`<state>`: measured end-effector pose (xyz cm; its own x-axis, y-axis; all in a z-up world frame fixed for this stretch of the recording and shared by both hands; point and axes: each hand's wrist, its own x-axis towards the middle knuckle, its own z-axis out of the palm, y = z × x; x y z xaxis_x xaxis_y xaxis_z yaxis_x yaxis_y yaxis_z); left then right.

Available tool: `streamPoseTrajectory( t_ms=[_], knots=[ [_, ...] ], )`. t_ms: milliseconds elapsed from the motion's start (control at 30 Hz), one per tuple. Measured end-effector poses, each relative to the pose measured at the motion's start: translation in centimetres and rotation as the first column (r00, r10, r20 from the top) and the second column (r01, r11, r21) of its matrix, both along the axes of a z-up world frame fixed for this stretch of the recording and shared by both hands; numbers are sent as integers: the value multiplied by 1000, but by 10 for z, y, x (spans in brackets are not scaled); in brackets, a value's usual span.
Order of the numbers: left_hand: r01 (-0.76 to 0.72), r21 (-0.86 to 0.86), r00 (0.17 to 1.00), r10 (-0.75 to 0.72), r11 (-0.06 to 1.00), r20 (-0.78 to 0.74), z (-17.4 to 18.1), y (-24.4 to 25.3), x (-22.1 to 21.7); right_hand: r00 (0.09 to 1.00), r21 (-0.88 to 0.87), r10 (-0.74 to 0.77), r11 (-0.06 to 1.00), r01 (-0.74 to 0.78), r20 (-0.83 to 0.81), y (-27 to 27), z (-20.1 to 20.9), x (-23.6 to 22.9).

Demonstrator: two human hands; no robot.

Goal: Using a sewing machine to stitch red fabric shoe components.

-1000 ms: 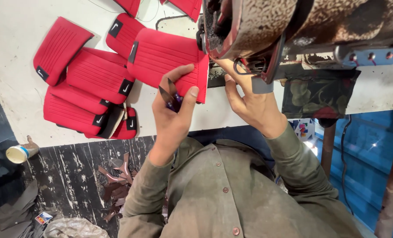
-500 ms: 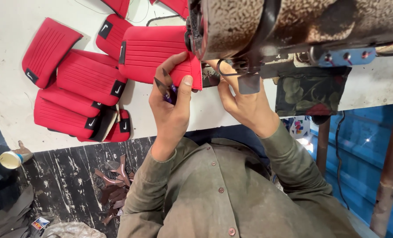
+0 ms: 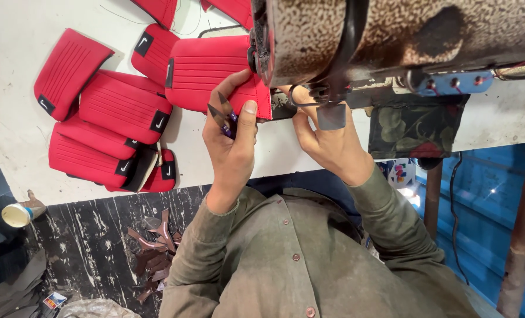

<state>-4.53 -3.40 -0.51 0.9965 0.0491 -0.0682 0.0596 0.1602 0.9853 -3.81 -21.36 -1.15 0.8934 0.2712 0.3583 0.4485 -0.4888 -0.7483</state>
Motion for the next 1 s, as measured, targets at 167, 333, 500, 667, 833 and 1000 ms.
streamPoseTrajectory(
  t_ms=[167, 333, 500, 667, 833, 1000],
  knots=[
    [-10, -38, 1000, 11, 999, 20, -3, -1, 5, 1000, 31, 0, 1000, 1, -18, -3, -15, -5],
    [-19, -46, 998, 16, 999, -66, -7, -5, 8, 988, -41, -128, 990, 132, 91, 9, 2, 3],
    [-7, -54, 996, 12, 999, 93, -11, -4, 11, 950, -202, -82, 968, 148, 301, 19, -8, 10],
    [-9, -45, 998, 12, 999, 63, -1, 1, 16, 934, 492, -138, 819, 295, -330, 25, -18, 8],
    [-11, -52, 1000, 12, 999, 19, -5, 3, 22, 973, 295, -223, 927, 232, -66, 24, -26, 0],
    [6, -51, 996, -2, 999, 84, -13, 2, 26, 978, 89, -209, 975, 205, 27, 16, -22, -3]
  ],
)
